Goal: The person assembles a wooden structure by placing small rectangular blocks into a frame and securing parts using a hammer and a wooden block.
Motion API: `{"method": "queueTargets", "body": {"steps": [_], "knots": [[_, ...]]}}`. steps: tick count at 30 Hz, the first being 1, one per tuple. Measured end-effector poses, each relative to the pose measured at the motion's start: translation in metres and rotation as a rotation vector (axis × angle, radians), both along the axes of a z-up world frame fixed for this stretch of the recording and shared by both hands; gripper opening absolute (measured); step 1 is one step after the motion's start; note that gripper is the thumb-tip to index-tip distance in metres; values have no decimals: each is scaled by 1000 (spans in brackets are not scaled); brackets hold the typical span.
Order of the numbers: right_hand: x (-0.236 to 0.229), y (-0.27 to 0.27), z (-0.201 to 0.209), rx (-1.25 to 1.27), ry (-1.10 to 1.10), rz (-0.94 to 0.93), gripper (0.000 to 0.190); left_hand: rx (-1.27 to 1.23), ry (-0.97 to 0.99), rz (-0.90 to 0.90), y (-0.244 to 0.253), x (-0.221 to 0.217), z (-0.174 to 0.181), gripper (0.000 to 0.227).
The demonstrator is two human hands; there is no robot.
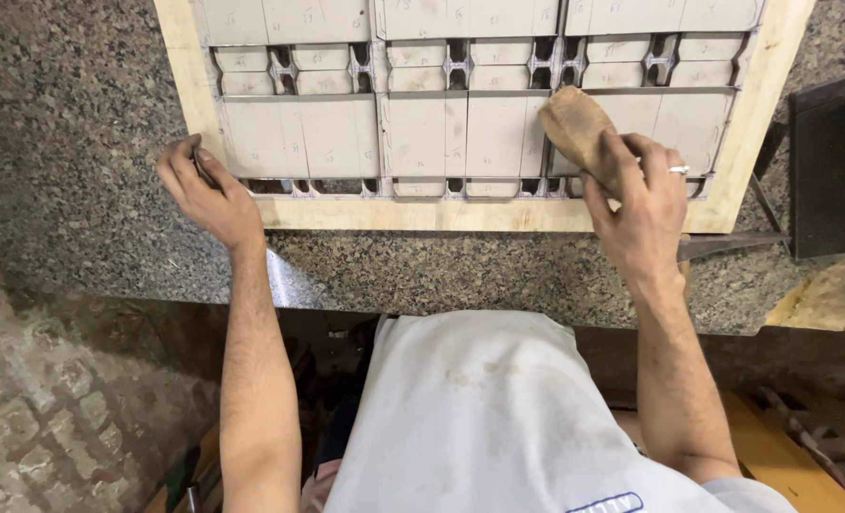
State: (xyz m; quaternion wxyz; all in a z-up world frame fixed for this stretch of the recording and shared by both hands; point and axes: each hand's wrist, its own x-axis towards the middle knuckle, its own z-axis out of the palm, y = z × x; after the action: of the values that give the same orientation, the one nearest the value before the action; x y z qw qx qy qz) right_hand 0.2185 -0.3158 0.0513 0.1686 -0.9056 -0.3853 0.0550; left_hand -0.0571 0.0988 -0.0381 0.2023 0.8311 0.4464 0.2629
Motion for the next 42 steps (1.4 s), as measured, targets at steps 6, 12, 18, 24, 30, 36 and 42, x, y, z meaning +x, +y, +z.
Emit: {"method": "queueTargets", "body": {"steps": [6, 12, 18, 24, 30, 36, 42], "knots": [[15, -6, 2, 39, -57, 13, 55, 15, 3, 0, -2, 1, 0, 21], [25, 0, 2, 42, -11, -8, 55, 24, -5, -6, -2, 2, 6, 20], [16, -2, -2, 96, -16, -18, 50, 36, -19, -13, -4, 5, 5, 19], [-6, 19, -3, 172, 33, 104, 42, 40, -2, 3, 0, 2, 3, 21], [-28, 37, 12, 184, 65, 161, 33, 31, -5, 6, 1, -1, -4, 21], [-30, 36, 16, 204, 120, 142, 31, 45, -15, -3, 0, -1, -5, 21], [-34, 36, 2, 198, 108, 164, 30, 55, -12, 0, 0, -3, -3, 21]]}}
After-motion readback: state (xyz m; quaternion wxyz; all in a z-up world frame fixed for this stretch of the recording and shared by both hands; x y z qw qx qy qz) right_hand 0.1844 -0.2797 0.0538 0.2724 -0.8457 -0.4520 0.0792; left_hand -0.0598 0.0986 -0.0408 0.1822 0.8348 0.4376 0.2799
